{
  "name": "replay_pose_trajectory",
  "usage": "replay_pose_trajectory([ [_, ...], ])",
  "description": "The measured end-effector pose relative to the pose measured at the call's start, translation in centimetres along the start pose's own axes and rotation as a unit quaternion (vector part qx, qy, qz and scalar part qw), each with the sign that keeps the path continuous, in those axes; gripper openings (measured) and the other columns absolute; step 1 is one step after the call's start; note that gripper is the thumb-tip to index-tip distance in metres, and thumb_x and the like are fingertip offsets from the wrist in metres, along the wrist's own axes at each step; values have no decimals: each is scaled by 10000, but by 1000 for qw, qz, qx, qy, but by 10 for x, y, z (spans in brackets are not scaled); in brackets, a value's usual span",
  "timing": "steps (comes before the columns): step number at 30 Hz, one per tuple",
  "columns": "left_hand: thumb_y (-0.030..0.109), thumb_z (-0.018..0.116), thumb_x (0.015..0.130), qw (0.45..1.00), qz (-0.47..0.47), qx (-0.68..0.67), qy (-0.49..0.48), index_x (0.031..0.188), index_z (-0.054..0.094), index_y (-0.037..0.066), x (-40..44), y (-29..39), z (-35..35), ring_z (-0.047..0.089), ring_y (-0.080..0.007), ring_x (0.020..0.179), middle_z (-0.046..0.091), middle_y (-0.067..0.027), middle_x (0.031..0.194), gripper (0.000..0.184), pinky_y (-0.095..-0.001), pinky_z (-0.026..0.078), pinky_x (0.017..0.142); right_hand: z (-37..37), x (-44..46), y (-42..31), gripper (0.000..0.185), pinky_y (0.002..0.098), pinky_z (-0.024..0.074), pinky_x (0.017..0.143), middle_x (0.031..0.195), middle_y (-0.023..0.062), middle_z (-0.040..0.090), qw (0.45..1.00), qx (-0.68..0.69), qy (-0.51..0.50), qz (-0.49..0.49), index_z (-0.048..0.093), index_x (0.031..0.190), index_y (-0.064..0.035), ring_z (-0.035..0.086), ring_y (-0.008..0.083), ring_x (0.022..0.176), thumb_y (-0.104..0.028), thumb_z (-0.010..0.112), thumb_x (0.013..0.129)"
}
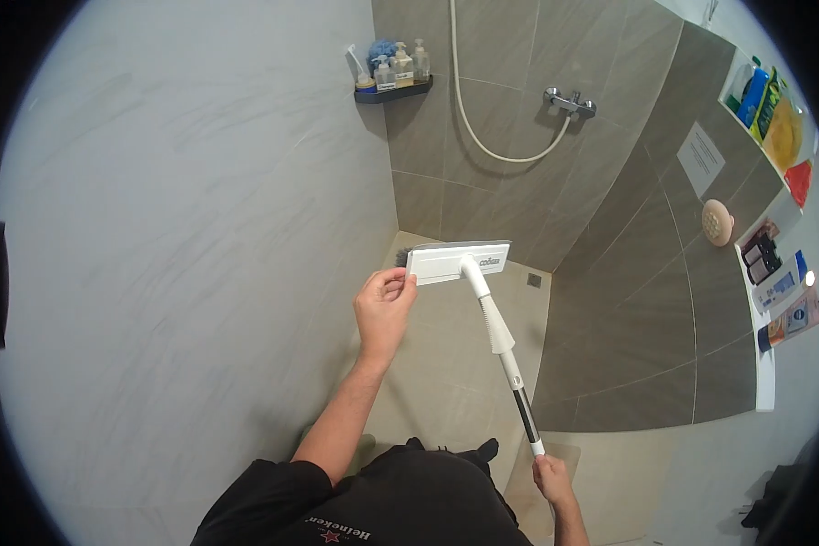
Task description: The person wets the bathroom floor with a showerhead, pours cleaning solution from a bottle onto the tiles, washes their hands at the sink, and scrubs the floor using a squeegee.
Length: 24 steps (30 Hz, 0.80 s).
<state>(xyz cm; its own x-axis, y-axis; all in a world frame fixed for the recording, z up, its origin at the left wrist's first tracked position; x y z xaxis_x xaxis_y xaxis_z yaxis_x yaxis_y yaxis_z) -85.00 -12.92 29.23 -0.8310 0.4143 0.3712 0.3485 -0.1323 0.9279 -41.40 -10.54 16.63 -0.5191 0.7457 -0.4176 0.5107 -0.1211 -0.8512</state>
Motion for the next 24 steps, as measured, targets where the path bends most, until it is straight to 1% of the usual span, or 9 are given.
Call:
replay_pose_trajectory([
  [3,71,689,866,999,-46,-19,1,1000,638,-72,1,-10,-5,665,-125,803,680,-105,875,202,-241,543,714,6,-5,-13,470,266,270,370,471,-16,402,1000,-7,-8,7,479,620,-87,360,90,382,-375,407,985],
  [8,76,682,875,999,-39,-15,0,1015,632,-70,0,-19,-5,663,-122,810,681,-102,885,209,-238,535,706,1,-9,-29,419,250,267,400,523,-33,423,990,69,-58,108,491,655,-85,365,68,423,-336,468,989],
  [12,81,671,883,999,-52,-5,-1,1019,626,-71,-4,-30,-8,663,-129,832,681,-102,887,208,-243,533,728,2,-8,-28,396,236,266,406,534,-42,425,987,93,-52,124,512,669,-84,366,60,433,-321,484,985],
  [15,81,662,887,992,-112,-48,14,1051,608,-71,-10,-50,-11,665,-150,875,679,-111,904,230,-267,534,762,1,-7,-18,384,274,290,417,544,-27,448,994,61,-17,91,542,684,-50,396,91,440,-305,523,970],
  [17,84,668,880,990,-133,-46,-3,1081,595,-76,-12,-92,-16,663,-162,897,673,-122,945,267,-277,531,771,2,-4,-27,372,334,325,439,526,30,472,993,-93,72,-35,563,712,-3,437,145,452,-300,583,935],
  [18,88,674,873,987,-153,-46,-15,1110,581,-80,-12,-97,-17,661,-173,918,667,-134,985,305,-288,528,779,2,-4,-36,372,334,325,439,526,30,472,993,-89,71,-34,563,712,-3,437,145,452,-300,583,935],
  [19,88,674,873,987,-152,-43,-16,1110,581,-80,-14,-99,-15,661,-173,918,667,-134,985,305,-288,528,779,-2,-4,-49,376,357,336,452,525,64,479,986,-137,85,-47,560,719,11,445,168,457,-305,602,918],
  [21,109,695,857,994,-76,80,14,1186,548,-83,-15,-84,-17,659,-196,922,644,-154,1058,408,-301,529,773,-4,-6,-65,383,380,347,465,525,98,487,977,-183,96,-60,557,727,24,452,191,463,-311,622,902],
  [24,143,723,838,993,-73,84,36,1199,567,-64,-7,-78,-23,655,-206,897,631,-159,1081,445,-320,528,756,-1,-5,-74,378,378,353,471,522,128,480,969,-217,101,-55,555,728,24,441,199,464,-309,642,884],
])
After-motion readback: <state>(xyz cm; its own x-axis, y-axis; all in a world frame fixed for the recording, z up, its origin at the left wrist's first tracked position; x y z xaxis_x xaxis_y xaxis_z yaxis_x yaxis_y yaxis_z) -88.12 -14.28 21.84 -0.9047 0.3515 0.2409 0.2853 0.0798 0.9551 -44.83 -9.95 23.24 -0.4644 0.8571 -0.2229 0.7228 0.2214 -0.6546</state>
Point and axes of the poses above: each hand's wrist, its own x-axis towards the middle knuckle, its own z-axis out of the palm, y = z × x, the point moved 1 cm from there along x, towards the middle knuckle
